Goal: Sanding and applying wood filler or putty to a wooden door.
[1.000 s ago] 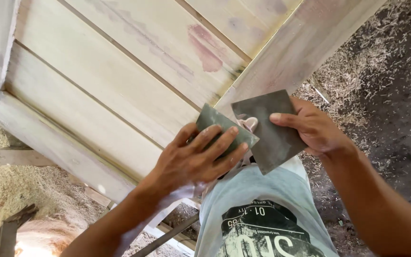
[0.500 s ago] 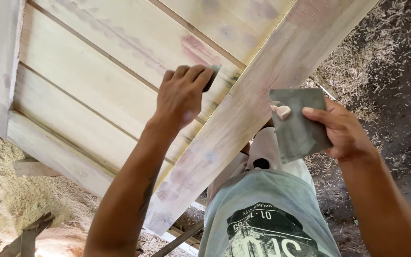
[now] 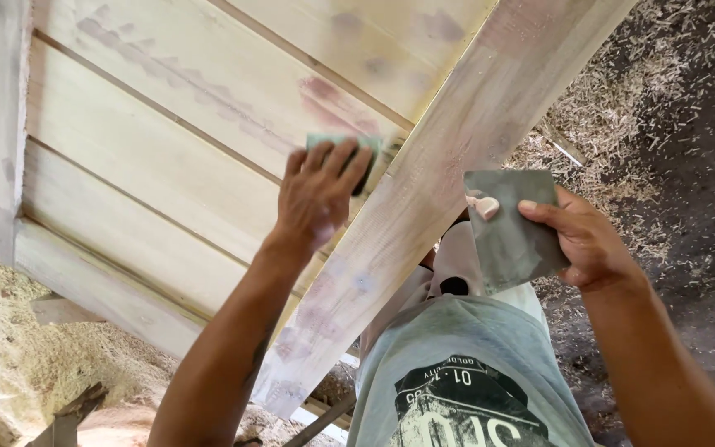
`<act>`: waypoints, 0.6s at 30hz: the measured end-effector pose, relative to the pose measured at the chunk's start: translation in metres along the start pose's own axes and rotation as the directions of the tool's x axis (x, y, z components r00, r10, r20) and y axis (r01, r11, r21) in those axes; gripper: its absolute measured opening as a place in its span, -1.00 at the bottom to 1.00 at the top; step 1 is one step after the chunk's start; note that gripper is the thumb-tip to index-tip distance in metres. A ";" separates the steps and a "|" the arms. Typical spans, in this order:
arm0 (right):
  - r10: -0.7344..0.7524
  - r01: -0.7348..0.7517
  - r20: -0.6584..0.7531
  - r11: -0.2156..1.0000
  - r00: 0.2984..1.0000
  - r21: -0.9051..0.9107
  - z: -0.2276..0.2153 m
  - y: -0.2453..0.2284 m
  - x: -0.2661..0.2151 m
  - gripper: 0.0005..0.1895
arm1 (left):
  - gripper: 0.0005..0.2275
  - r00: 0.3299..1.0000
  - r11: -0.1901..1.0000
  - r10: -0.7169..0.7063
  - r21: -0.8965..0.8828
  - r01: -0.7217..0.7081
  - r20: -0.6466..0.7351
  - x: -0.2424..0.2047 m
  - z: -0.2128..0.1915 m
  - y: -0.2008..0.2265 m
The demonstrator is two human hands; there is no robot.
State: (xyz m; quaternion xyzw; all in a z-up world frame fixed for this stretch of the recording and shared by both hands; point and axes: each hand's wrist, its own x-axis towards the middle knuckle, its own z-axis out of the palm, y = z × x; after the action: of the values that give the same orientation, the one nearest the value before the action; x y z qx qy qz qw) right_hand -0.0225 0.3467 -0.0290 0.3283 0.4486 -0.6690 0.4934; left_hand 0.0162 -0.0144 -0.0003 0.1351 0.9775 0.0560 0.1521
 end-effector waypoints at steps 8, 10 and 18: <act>-0.003 0.002 0.039 1.000 0.999 0.015 0.006 -0.002 0.004 -0.43 | -0.48 0.977 0.984 0.163 0.052 -0.172 0.136 0.005 0.003 -0.013; 0.020 -0.020 0.016 1.000 1.000 -0.001 0.006 -0.002 0.003 -0.45 | -0.46 0.963 0.979 0.192 0.036 -0.203 0.187 -0.003 -0.009 -0.018; 0.025 -0.032 0.115 0.998 0.993 0.060 0.029 -0.003 0.000 -0.43 | -0.58 0.998 0.988 0.005 -0.151 -0.015 -0.064 -0.039 -0.050 0.022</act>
State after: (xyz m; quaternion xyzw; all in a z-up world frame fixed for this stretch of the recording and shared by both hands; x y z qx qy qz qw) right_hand -0.0252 0.3203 -0.0167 0.3109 0.3938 -0.6932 0.5175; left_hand 0.0423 -0.0077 0.0612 0.1262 0.9741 0.1349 0.1308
